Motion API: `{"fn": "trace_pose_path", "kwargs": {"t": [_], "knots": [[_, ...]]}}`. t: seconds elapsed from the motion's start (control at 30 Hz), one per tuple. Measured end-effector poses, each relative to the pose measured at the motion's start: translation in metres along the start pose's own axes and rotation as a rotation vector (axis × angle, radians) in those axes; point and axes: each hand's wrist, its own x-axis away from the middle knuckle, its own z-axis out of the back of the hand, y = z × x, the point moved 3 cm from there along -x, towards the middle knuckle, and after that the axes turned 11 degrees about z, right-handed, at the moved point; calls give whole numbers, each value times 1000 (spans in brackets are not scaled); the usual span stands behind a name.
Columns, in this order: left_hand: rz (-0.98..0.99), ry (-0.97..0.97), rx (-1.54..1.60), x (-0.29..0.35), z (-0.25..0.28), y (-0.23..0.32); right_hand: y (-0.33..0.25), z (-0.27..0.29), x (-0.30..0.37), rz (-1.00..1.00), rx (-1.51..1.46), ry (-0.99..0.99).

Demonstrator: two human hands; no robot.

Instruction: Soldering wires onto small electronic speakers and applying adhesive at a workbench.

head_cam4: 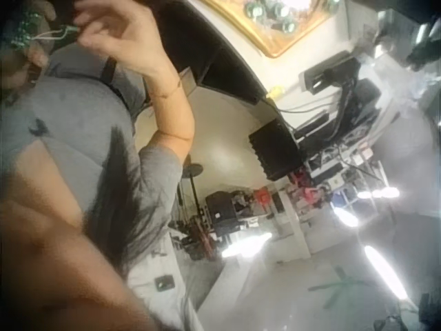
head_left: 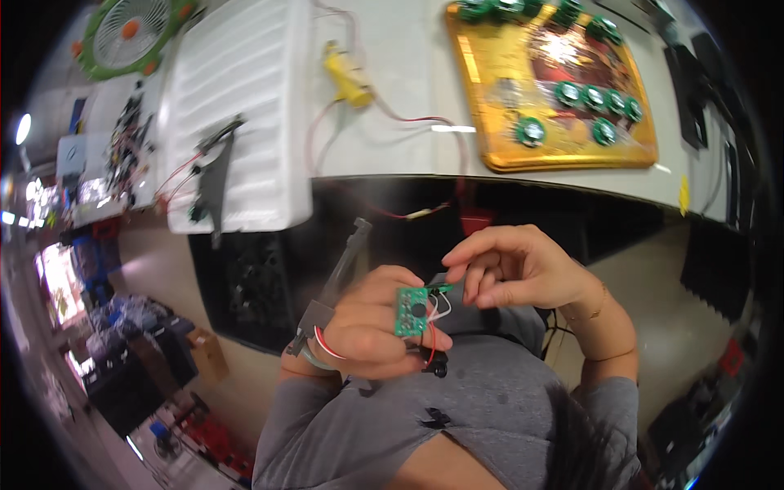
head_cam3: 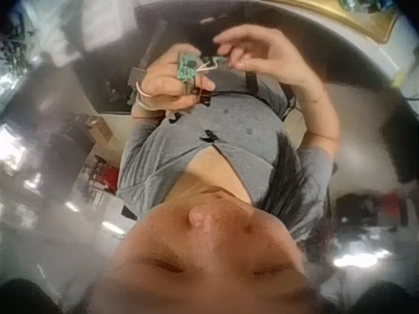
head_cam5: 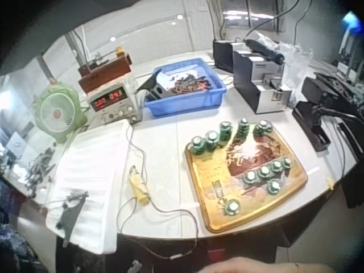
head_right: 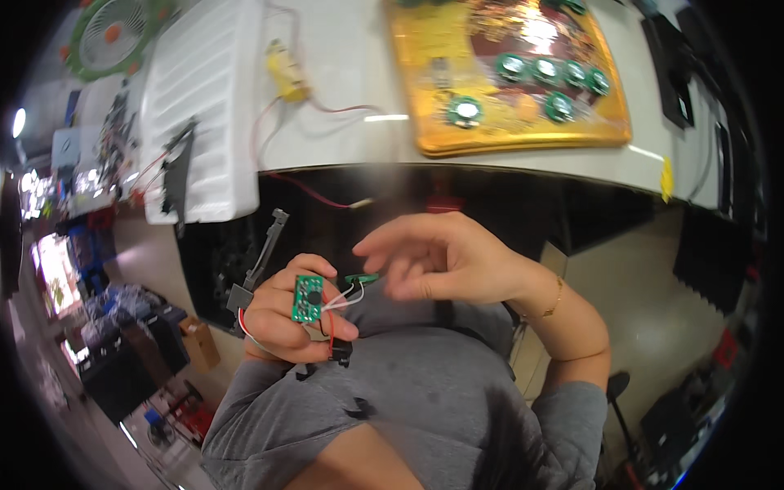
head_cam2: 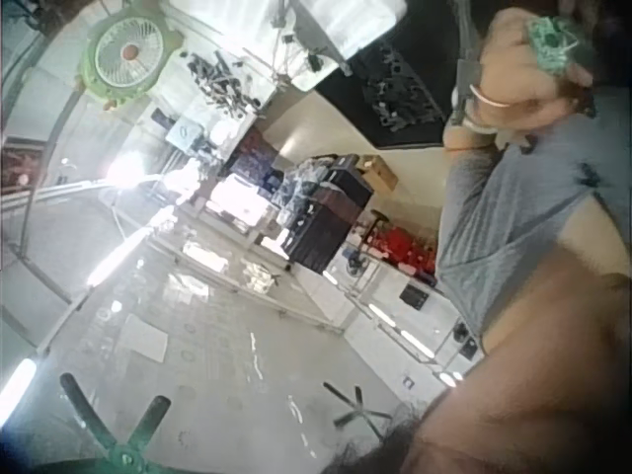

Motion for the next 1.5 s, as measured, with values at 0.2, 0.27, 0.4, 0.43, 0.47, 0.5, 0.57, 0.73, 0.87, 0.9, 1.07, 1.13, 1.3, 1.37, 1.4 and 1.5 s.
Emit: {"fn": "trace_pose_path", "kwargs": {"t": [0.2,0.27,0.4,0.43,0.47,0.5,0.57,0.73,0.87,0.9,1.07,1.13,1.3,1.37,1.4,1.5], "knots": [[-126,-100,-110,-36,-46,-21,9,24,35,316,539,330],[-207,-80,-162,-39,-52,-26,19,35,41,332,155,109],[-340,-16,-195,-40,-63,-33,8,42,53,181,-172,235],[-381,4,-187,-42,-66,-34,9,43,52,181,-171,233],[-416,-8,-169,-44,-68,-35,12,42,48,199,-108,196],[-415,-7,-170,-45,-70,-38,14,40,44,216,-45,159],[-456,3,-166,-47,-76,-41,20,43,37,182,-20,177],[-529,22,-164,-48,-78,-52,17,52,40,318,-152,63],[-569,77,-133,-61,-80,-60,-9,63,51,373,-153,152],[-571,75,-129,-62,-80,-63,-16,66,52,391,-136,203],[-291,44,-191,-68,-89,-86,-51,77,50,86,115,566],[-251,279,-158,-67,-103,-103,-68,82,41,-12,648,573],[-97,162,-263,-74,-111,-111,-88,80,17,166,1245,554],[-112,239,-283,-74,-112,-113,-87,82,12,80,1367,522],[-108,243,-286,-75,-110,-113,-88,81,11,81,1364,516],[-100,223,-259,-77,-110,-115,-88,80,8,8,1507,465]]}}
